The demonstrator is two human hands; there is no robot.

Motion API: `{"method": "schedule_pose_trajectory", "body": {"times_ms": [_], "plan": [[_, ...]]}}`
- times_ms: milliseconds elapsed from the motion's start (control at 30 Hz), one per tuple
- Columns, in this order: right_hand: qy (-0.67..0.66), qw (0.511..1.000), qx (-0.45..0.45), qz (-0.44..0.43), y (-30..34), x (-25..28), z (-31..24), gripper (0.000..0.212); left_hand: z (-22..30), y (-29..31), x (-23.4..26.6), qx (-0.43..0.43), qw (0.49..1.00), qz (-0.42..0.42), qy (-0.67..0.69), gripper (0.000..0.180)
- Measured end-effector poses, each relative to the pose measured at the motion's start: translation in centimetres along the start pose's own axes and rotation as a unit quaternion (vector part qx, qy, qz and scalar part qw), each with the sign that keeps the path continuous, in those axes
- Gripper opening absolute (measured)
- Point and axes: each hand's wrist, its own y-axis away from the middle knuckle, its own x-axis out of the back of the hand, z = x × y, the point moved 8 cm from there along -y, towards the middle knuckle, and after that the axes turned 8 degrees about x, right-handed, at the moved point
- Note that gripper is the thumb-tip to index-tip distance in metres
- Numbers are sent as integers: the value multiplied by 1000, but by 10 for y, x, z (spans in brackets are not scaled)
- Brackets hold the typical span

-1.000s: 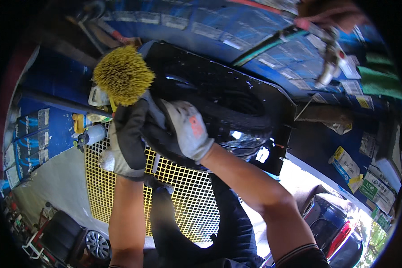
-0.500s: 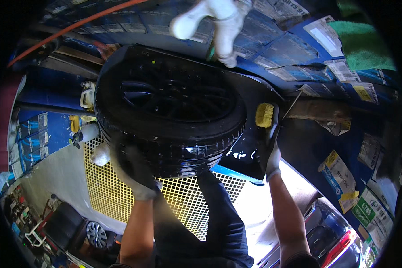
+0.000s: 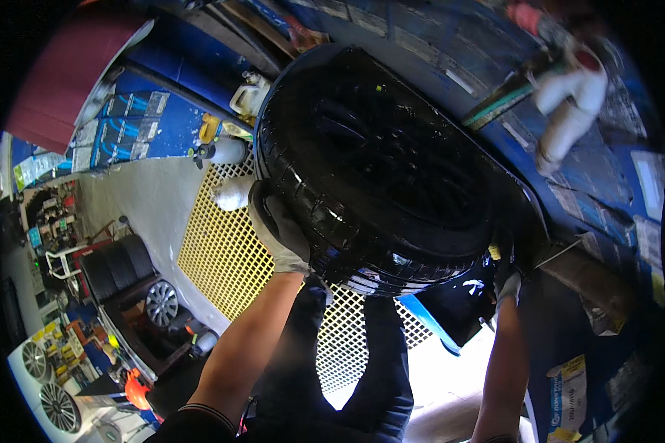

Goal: The person uses a tire inflator on a car tire mounted on a rim, then sprays the tire with a cleaning solution and scrubs it with a brush. The person moves the tire to a washing station and continues scrubbing the tread and sidewall.

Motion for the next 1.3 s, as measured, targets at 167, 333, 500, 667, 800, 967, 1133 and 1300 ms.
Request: {"method": "schedule_pose_trajectory", "body": {"times_ms": [167, 333, 500, 667, 800, 967, 1133, 1300], "plan": [[514, 698, 220, 447, 42, -176, 27, 48, 23, 0, 0, -24, 996, 13, -85, 48], [854, 478, 173, 111, -139, -395, 115, 42, 35, 0, 4, -35, 990, 40, -131, 50], [937, 330, 45, 103, -380, -365, 125, 45, 32, -1, 6, -18, 993, 49, -105, 49], [873, 464, -46, 144, -415, -370, 126, 44, 39, -3, 8, -20, 990, 48, -129, 49], [936, 311, -111, 124, -233, -420, 126, 47, 40, 4, 8, -18, 991, 42, -126, 49], [946, 276, -119, 118, -313, -409, 137, 44, 39, 8, 6, -25, 991, 47, -124, 50], [915, 317, -81, 236, -462, -395, 130, 61, 35, 6, 4, 2, 992, 28, -125, 51], [910, 298, -211, 198, -239, -413, 132, 48, 35, 18, 1, 3, 992, 14, -122, 54]]}}
